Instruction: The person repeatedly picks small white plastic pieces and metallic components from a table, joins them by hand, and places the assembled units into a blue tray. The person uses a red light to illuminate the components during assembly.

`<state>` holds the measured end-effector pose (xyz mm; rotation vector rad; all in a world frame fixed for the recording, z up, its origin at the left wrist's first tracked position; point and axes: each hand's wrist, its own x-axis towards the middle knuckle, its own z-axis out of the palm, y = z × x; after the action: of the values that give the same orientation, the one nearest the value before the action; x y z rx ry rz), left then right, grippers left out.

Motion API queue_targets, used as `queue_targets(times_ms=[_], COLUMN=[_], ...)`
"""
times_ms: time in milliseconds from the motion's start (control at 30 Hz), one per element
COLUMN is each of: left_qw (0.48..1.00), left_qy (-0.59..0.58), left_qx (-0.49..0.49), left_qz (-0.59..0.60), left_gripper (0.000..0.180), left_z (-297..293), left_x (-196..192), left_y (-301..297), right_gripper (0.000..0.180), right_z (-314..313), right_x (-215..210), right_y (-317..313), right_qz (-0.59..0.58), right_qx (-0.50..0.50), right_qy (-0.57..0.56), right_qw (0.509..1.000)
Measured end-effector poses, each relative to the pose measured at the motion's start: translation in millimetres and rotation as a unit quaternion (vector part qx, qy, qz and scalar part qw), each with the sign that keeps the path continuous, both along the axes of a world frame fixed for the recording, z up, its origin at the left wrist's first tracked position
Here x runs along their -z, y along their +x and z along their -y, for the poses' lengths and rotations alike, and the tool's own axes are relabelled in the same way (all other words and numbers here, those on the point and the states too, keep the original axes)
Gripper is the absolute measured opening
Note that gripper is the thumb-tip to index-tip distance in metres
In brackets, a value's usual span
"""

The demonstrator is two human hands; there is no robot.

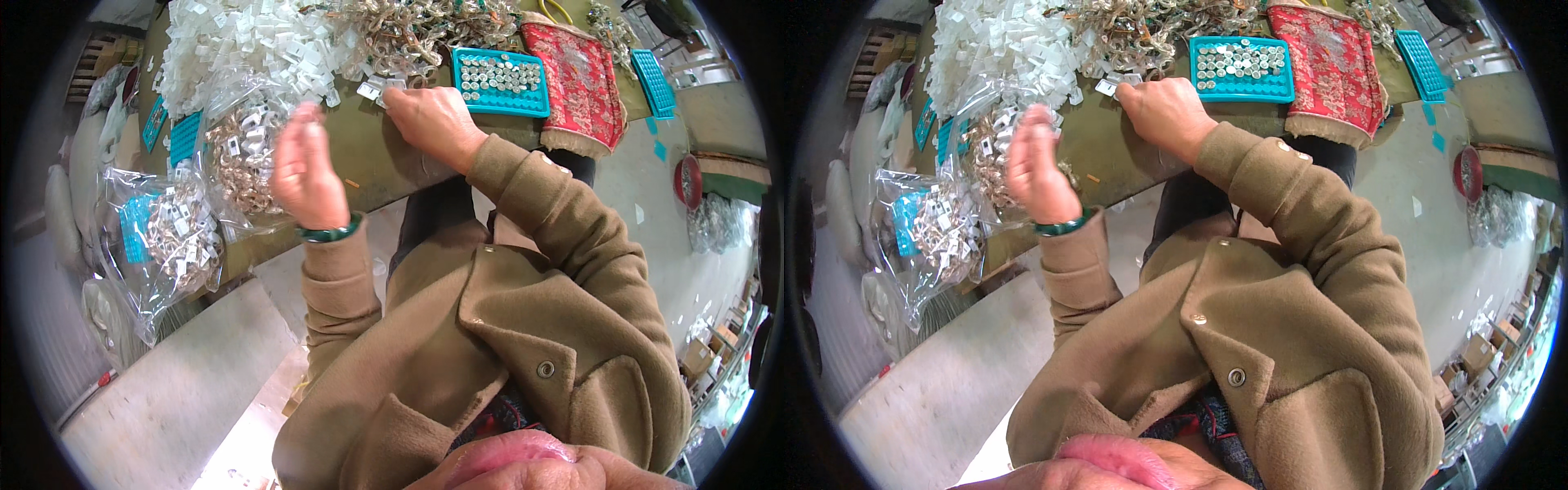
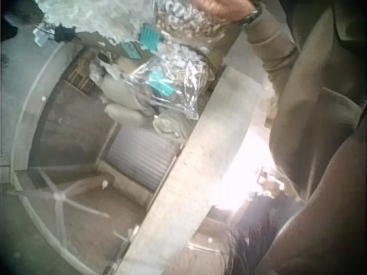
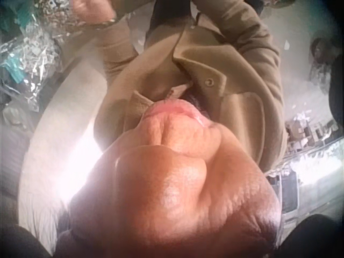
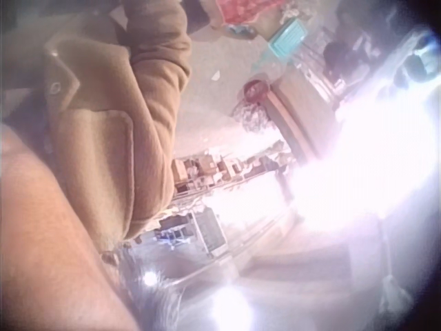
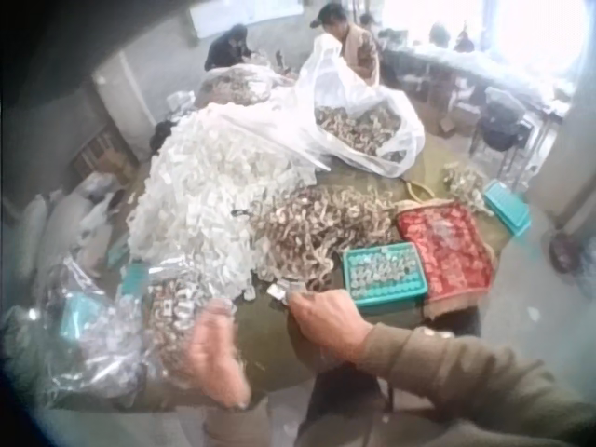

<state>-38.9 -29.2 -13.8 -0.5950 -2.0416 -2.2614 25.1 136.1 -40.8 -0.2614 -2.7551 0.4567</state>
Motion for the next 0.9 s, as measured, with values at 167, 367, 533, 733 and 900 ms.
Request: queue_targets(times_ms=[167, 367, 533, 733, 900], left_qw=[0.927, 0.917, 0.885, 0.837, 0.825], left_qy=[0.061, 0.060, 0.084, 0.115, 0.125], left_qx=[0.115, 0.190, 0.245, 0.285, 0.299], left_qz=[0.353, 0.345, 0.387, 0.452, 0.462], left_gripper=[0.029, 0.020, 0.021, 0.027, 0.024], left_z=[-22.8, -28.0, -27.1, -30.6, -26.8], left_x=[12.2, 25.2, 18.3, 17.5, 19.9], left_y=[12.5, 10.7, 15.0, 24.0, 24.3], right_gripper=[0.012, 0.013, 0.016, 0.006, 0.012], right_z=[1.2, -11.3, -70.1, -83.2, -82.9], right_x=[-18.3, -46.6, -74.4, -66.0, -70.1], right_y=[14.0, 22.2, -16.4, -53.7, -43.3], right_qz=[-0.066, -0.018, -0.146, -0.139, -0.168], right_qx=[0.011, -0.072, 0.020, -0.013, -0.054], right_qy=[-0.223, -0.256, -0.050, 0.172, 0.202], right_qw=[0.972, 0.964, 0.988, 0.975, 0.963])
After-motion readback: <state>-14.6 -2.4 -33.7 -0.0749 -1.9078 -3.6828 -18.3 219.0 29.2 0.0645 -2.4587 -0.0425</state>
